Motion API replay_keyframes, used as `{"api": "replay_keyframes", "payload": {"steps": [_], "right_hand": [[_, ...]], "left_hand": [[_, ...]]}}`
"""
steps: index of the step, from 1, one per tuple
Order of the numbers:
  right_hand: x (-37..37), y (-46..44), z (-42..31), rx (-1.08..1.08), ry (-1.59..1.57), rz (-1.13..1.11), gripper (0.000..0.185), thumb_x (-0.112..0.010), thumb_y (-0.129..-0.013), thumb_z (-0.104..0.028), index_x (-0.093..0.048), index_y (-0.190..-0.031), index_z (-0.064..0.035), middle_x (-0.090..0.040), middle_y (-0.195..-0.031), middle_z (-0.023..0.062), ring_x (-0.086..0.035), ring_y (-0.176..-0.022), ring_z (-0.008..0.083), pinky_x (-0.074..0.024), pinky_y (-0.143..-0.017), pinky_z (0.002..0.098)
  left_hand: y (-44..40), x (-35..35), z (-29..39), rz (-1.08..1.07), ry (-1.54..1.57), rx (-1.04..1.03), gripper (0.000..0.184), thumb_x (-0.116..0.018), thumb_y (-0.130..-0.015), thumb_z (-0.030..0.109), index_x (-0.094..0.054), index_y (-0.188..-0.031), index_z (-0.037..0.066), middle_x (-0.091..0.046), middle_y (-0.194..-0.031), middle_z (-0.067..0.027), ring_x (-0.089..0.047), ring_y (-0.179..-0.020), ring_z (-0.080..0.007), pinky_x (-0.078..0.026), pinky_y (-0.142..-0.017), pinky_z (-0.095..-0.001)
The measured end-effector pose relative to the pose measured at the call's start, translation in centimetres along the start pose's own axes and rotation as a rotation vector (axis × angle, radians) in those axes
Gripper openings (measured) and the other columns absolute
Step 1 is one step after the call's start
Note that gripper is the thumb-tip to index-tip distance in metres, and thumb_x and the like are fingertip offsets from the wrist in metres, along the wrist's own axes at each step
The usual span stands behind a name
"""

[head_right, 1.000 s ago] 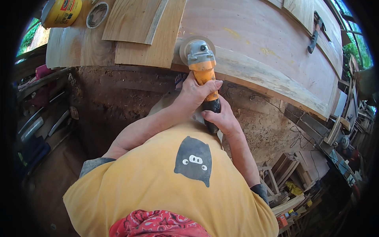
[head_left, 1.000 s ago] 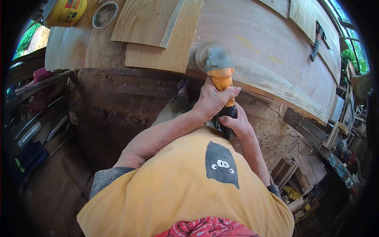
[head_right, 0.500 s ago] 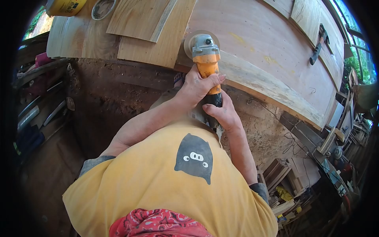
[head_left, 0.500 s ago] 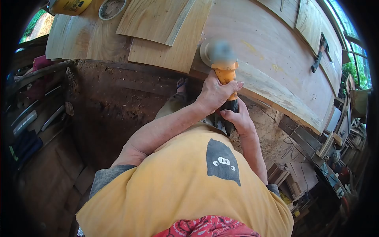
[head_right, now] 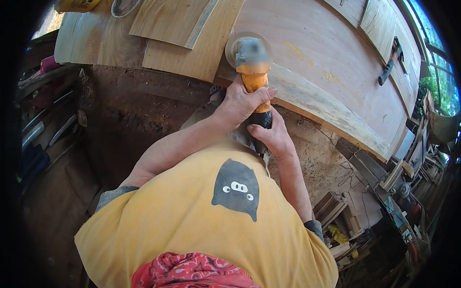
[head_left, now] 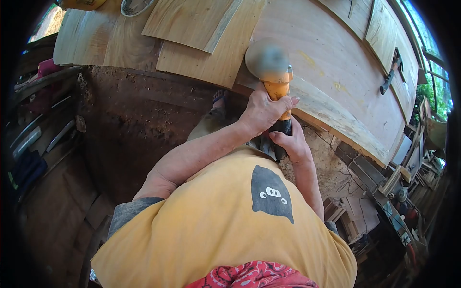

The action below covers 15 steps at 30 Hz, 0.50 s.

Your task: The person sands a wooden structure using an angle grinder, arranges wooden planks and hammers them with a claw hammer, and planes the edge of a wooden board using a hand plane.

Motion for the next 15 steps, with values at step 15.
{"api": "replay_keyframes", "payload": {"steps": [15], "right_hand": [[-0.1, 1.0, 1.0, 0.014, -0.019, 0.014, 0.059, -0.080, -0.072, -0.024, -0.060, -0.122, 0.0014, -0.063, -0.102, 0.0000, -0.058, -0.090, 0.0097, -0.0491, -0.082, 0.0268]], "left_hand": [[0.9, -0.1, -0.9, -0.004, -0.049, -0.007, 0.050, -0.084, -0.091, 0.022, -0.055, -0.127, 0.003, -0.066, -0.104, -0.0042, -0.065, -0.095, -0.0114, -0.057, -0.085, -0.0304]]}}
Point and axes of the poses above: each hand's wrist, its own y-axis away from the middle knuckle, its own x-axis out of the back of the hand, z = x × y, the point moved 3 cm from there along -y, towards the middle knuckle
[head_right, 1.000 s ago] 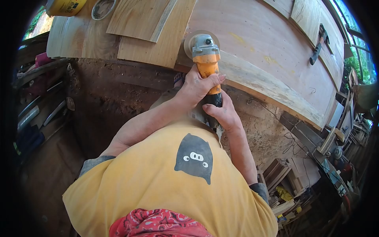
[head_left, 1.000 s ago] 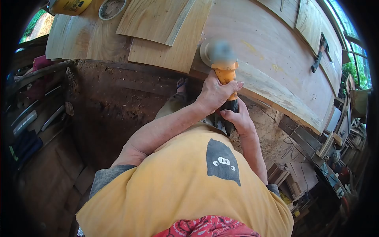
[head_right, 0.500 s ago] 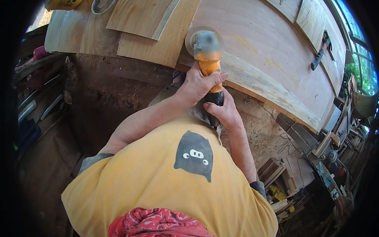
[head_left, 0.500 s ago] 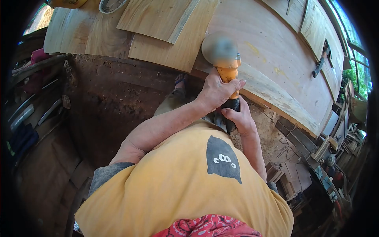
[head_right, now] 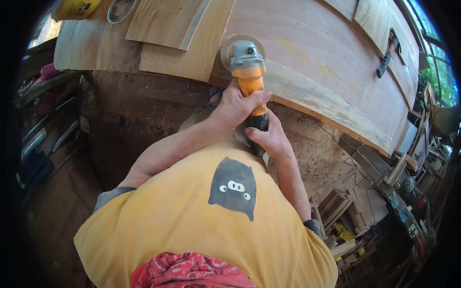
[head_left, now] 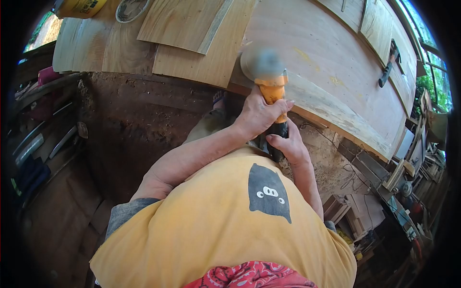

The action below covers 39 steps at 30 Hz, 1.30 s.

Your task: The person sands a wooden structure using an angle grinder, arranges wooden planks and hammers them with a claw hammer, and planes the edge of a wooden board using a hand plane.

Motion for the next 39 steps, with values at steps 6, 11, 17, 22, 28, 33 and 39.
{"api": "replay_keyframes", "payload": {"steps": [6, 11, 17, 22, 28, 33, 39], "right_hand": [[0.8, -1.2, 0.3, -0.001, 0.091, -0.039, 0.062, -0.080, -0.072, -0.026, -0.060, -0.124, 0.0022, -0.064, -0.103, 0.0008, -0.059, -0.092, 0.0101, -0.0498, -0.083, 0.0276], [1.0, -2.8, -1.6, 0.038, 0.048, -0.053, 0.063, -0.082, -0.073, -0.028, -0.060, -0.125, 0.0023, -0.067, -0.107, 0.0031, -0.061, -0.096, 0.0107, -0.0516, -0.087, 0.0283], [1.5, -3.1, -1.0, 0.040, 0.044, -0.062, 0.063, -0.082, -0.072, -0.026, -0.061, -0.125, 0.0019, -0.066, -0.103, 0.0011, -0.061, -0.090, 0.0108, -0.0519, -0.082, 0.0280], [1.0, -1.0, 0.9, 0.045, 0.024, -0.094, 0.059, -0.081, -0.073, -0.024, -0.062, -0.123, -0.0005, -0.063, -0.101, -0.0009, -0.059, -0.088, 0.0103, -0.0501, -0.079, 0.0282], [3.8, 3.1, 3.4, 0.019, -0.062, 0.090, 0.054, -0.078, -0.075, -0.024, -0.062, -0.121, -0.0001, -0.062, -0.101, -0.0005, -0.059, -0.088, 0.0101, -0.0504, -0.080, 0.0283], [7.7, 7.6, 5.5, -0.041, -0.213, 0.300, 0.054, -0.077, -0.075, -0.023, -0.061, -0.122, -0.0005, -0.062, -0.100, 0.0000, -0.059, -0.088, 0.0107, -0.0501, -0.078, 0.0285], [6.8, 6.4, 5.0, -0.025, -0.109, 0.211, 0.062, -0.080, -0.073, -0.030, -0.063, -0.123, 0.0003, -0.066, -0.103, 0.0016, -0.062, -0.091, 0.0119, -0.0506, -0.082, 0.0276]], "left_hand": [[-0.5, 0.2, 0.2, 0.040, -0.027, -0.044, 0.044, -0.083, -0.092, 0.020, -0.058, -0.123, 0.003, -0.066, -0.103, -0.0032, -0.065, -0.093, -0.0104, -0.056, -0.082, -0.0294], [-2.5, 0.1, 1.4, 0.020, 0.037, -0.061, 0.046, -0.085, -0.091, 0.023, -0.058, -0.122, 0.003, -0.065, -0.103, -0.0029, -0.063, -0.092, -0.0102, -0.056, -0.082, -0.0298], [-2.1, 0.0, 1.6, 0.056, -0.030, -0.051, 0.047, -0.085, -0.091, 0.024, -0.058, -0.122, 0.002, -0.066, -0.103, -0.0034, -0.064, -0.092, -0.0106, -0.056, -0.083, -0.0296], [0.9, -0.6, 0.9, 0.049, -0.038, -0.029, 0.050, -0.083, -0.093, 0.026, -0.057, -0.127, 0.001, -0.066, -0.107, -0.0042, -0.064, -0.093, -0.0108, -0.055, -0.084, -0.0295], [0.3, -4.8, -1.9, -0.101, -0.172, 0.028, 0.049, -0.082, -0.092, 0.025, -0.055, -0.127, 0.003, -0.067, -0.107, -0.0053, -0.065, -0.096, -0.0115, -0.056, -0.084, -0.0296], [-0.4, -11.0, -4.4, -0.245, -0.423, 0.088, 0.070, -0.085, -0.086, 0.038, -0.054, -0.133, -0.002, -0.070, -0.114, -0.0155, -0.069, -0.104, -0.0222, -0.056, -0.092, -0.0363], [0.3, -8.8, -2.8, -0.252, -0.406, 0.144, 0.062, -0.083, -0.089, 0.034, -0.055, -0.132, -0.002, -0.070, -0.113, -0.0132, -0.069, -0.103, -0.0196, -0.056, -0.091, -0.0355]]}}
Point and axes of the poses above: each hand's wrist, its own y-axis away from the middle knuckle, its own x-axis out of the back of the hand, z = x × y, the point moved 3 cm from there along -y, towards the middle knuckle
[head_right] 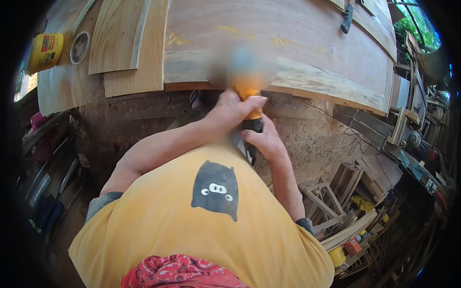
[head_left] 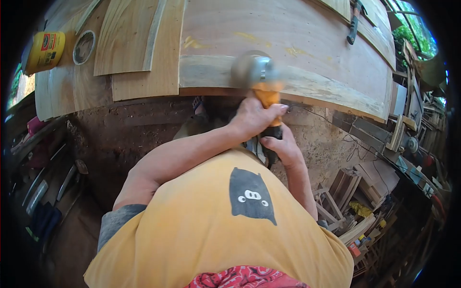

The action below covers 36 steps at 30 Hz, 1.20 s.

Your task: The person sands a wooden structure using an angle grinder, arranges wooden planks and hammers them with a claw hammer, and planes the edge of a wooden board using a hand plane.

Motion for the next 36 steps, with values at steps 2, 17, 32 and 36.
{"api": "replay_keyframes", "payload": {"steps": [2, 17, 32, 36], "right_hand": [[-2.3, -0.2, -1.7, 0.080, -0.047, -0.094, 0.052, -0.076, -0.078, -0.021, -0.062, -0.124, -0.0010, -0.064, -0.103, -0.0007, -0.060, -0.089, 0.0088, -0.0508, -0.080, 0.0275], [6.0, 3.0, 0.5, -0.020, -0.042, 0.207, 0.062, -0.078, -0.072, -0.031, -0.061, -0.122, 0.0005, -0.066, -0.098, 0.0033, -0.062, -0.085, 0.0128, -0.0526, -0.076, 0.0292], [2.1, 0.9, -1.0, -0.008, 0.024, -0.012, 0.059, -0.077, -0.072, -0.025, -0.061, -0.123, 0.0000, -0.064, -0.104, 0.0018, -0.060, -0.093, 0.0135, -0.0499, -0.085, 0.0303], [3.8, 2.1, 0.5, -0.072, -0.015, 0.055, 0.057, -0.074, -0.075, -0.019, -0.061, -0.126, 0.0004, -0.064, -0.107, 0.0018, -0.059, -0.096, 0.0127, -0.0499, -0.087, 0.0298]], "left_hand": [[1.2, 1.6, -1.1, 0.086, 0.122, -0.046, 0.057, -0.080, -0.093, 0.030, -0.054, -0.133, -0.001, -0.069, -0.112, -0.0106, -0.068, -0.103, -0.0173, -0.056, -0.090, -0.0341], [-3.1, -7.3, 1.7, -0.158, -0.120, 0.095, 0.072, -0.084, -0.086, 0.040, -0.055, -0.136, -0.003, -0.071, -0.118, -0.0168, -0.070, -0.107, -0.0258, -0.056, -0.095, -0.0382], [-0.1, -2.2, 0.3, -0.012, 0.064, 0.048, 0.054, -0.081, -0.093, 0.028, -0.056, -0.131, -0.001, -0.068, -0.118, -0.0110, -0.067, -0.105, -0.0170, -0.055, -0.092, -0.0340], [-1.2, -3.9, -0.2, -0.073, 0.029, 0.082, 0.055, -0.081, -0.093, 0.028, -0.055, -0.132, -0.001, -0.068, -0.117, -0.0108, -0.067, -0.105, -0.0166, -0.055, -0.093, -0.0340]]}}
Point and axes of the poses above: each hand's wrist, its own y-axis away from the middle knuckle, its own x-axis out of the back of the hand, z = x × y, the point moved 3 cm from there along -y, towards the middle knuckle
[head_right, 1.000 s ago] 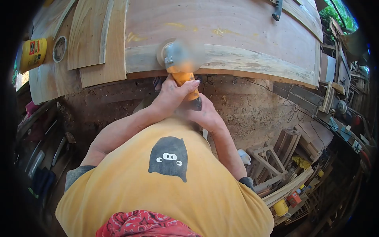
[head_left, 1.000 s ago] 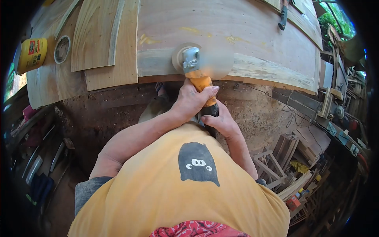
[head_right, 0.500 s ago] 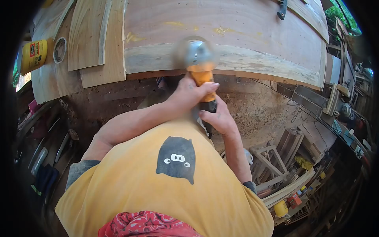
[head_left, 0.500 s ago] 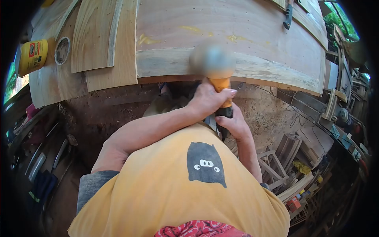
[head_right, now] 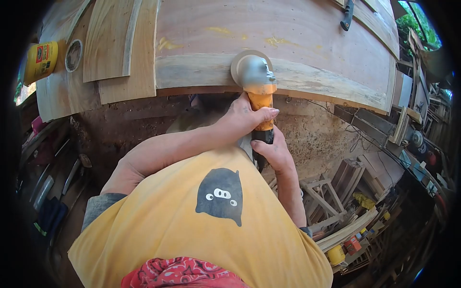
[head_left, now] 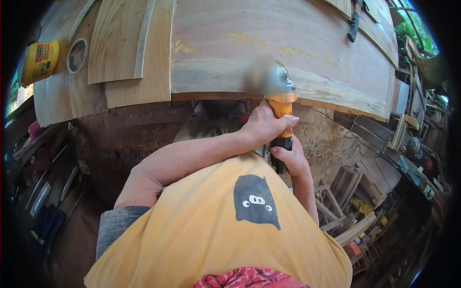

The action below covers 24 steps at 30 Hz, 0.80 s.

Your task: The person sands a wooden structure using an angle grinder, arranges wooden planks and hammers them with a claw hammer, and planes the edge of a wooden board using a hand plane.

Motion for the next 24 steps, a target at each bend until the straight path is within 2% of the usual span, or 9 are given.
{"api": "replay_keyframes", "payload": {"steps": [4, 6, 7, 10, 14, 15, 18, 19, 24], "right_hand": [[-2.6, -1.4, -0.8, 0.046, 0.075, -0.088, 0.060, -0.077, -0.075, -0.022, -0.060, -0.128, 0.0002, -0.065, -0.110, 0.0030, -0.060, -0.099, 0.0140, -0.0503, -0.090, 0.0318], [-4.2, -2.0, -1.6, 0.086, 0.123, -0.122, 0.063, -0.079, -0.072, -0.026, -0.060, -0.126, -0.0007, -0.065, -0.108, 0.0025, -0.060, -0.098, 0.0143, -0.0496, -0.090, 0.0316], [-4.4, -2.1, -2.4, 0.008, 0.230, -0.161, 0.064, -0.079, -0.073, -0.027, -0.059, -0.128, -0.0009, -0.064, -0.111, 0.0031, -0.059, -0.102, 0.0154, -0.0488, -0.093, 0.0329], [-3.8, -1.4, -3.2, 0.021, 0.204, -0.098, 0.066, -0.080, -0.072, -0.027, -0.059, -0.129, -0.0011, -0.064, -0.112, 0.0034, -0.058, -0.102, 0.0152, -0.0488, -0.092, 0.0328], [0.6, -0.3, -0.1, 0.060, -0.015, 0.017, 0.061, -0.079, -0.074, -0.026, -0.060, -0.126, -0.0011, -0.064, -0.110, 0.0025, -0.059, -0.100, 0.0136, -0.0496, -0.090, 0.0312], [1.8, 0.3, 0.2, 0.102, -0.031, 0.072, 0.054, -0.077, -0.075, -0.024, -0.061, -0.122, -0.0015, -0.065, -0.103, 0.0024, -0.061, -0.092, 0.0123, -0.0514, -0.082, 0.0292], [5.6, 0.8, 2.2, 0.061, -0.110, 0.206, 0.048, -0.076, -0.076, -0.024, -0.062, -0.117, -0.0021, -0.066, -0.096, 0.0036, -0.063, -0.080, 0.0129, -0.0528, -0.072, 0.0287], [6.6, 1.0, 2.3, 0.103, -0.117, 0.264, 0.047, -0.074, -0.077, -0.026, -0.062, -0.115, -0.0014, -0.067, -0.092, 0.0056, -0.064, -0.073, 0.0153, -0.0535, -0.065, 0.0305], [7.6, 1.0, 2.2, 0.072, -0.133, 0.269, 0.049, -0.075, -0.076, -0.031, -0.063, -0.112, -0.0013, -0.066, -0.090, 0.0051, -0.063, -0.070, 0.0146, -0.0530, -0.062, 0.0308]], "left_hand": [[1.6, 2.9, 0.2, 0.025, 0.028, 0.008, 0.052, -0.079, -0.094, 0.026, -0.055, -0.133, 0.000, -0.068, -0.114, -0.0086, -0.066, -0.104, -0.0147, -0.056, -0.092, -0.0336], [2.8, 4.4, -0.2, 0.059, 0.165, -0.039, 0.046, -0.078, -0.096, 0.024, -0.058, -0.131, 0.001, -0.068, -0.111, -0.0067, -0.066, -0.103, -0.0129, -0.056, -0.090, -0.0325], [3.5, 4.5, 0.7, 0.127, 0.220, -0.051, 0.042, -0.077, -0.097, 0.023, -0.060, -0.128, 0.002, -0.068, -0.110, -0.0059, -0.066, -0.102, -0.0121, -0.056, -0.088, -0.0314], [2.9, 3.6, 0.9, 0.037, 0.162, 0.009, 0.044, -0.076, -0.097, 0.024, -0.059, -0.131, 0.002, -0.068, -0.112, -0.0066, -0.066, -0.102, -0.0118, -0.055, -0.088, -0.0312], [-0.2, -0.7, 1.5, -0.102, -0.029, -0.011, 0.057, -0.077, -0.094, 0.031, -0.056, -0.138, 0.000, -0.068, -0.119, -0.0116, -0.066, -0.108, -0.0172, -0.055, -0.096, -0.0350], [-1.4, -2.1, 1.1, -0.103, -0.090, -0.007, 0.065, -0.080, -0.090, 0.036, -0.056, -0.138, 0.000, -0.069, -0.122, -0.0157, -0.067, -0.113, -0.0222, -0.054, -0.100, -0.0373], [-4.0, -6.4, 1.6, -0.101, -0.157, -0.039, 0.067, -0.083, -0.080, 0.047, -0.066, -0.123, -0.002, -0.074, -0.115, -0.0248, -0.072, -0.112, -0.0380, -0.056, -0.097, -0.0446], [-4.8, -7.8, 1.9, -0.125, -0.182, -0.022, 0.069, -0.083, -0.080, 0.048, -0.065, -0.123, -0.003, -0.073, -0.116, -0.0258, -0.072, -0.113, -0.0387, -0.055, -0.098, -0.0450], [-5.9, -9.3, 2.1, -0.125, -0.277, 0.019, 0.079, -0.084, -0.078, 0.049, -0.060, -0.128, -0.007, -0.070, -0.120, -0.0291, -0.070, -0.116, -0.0404, -0.054, -0.100, -0.0464]]}}
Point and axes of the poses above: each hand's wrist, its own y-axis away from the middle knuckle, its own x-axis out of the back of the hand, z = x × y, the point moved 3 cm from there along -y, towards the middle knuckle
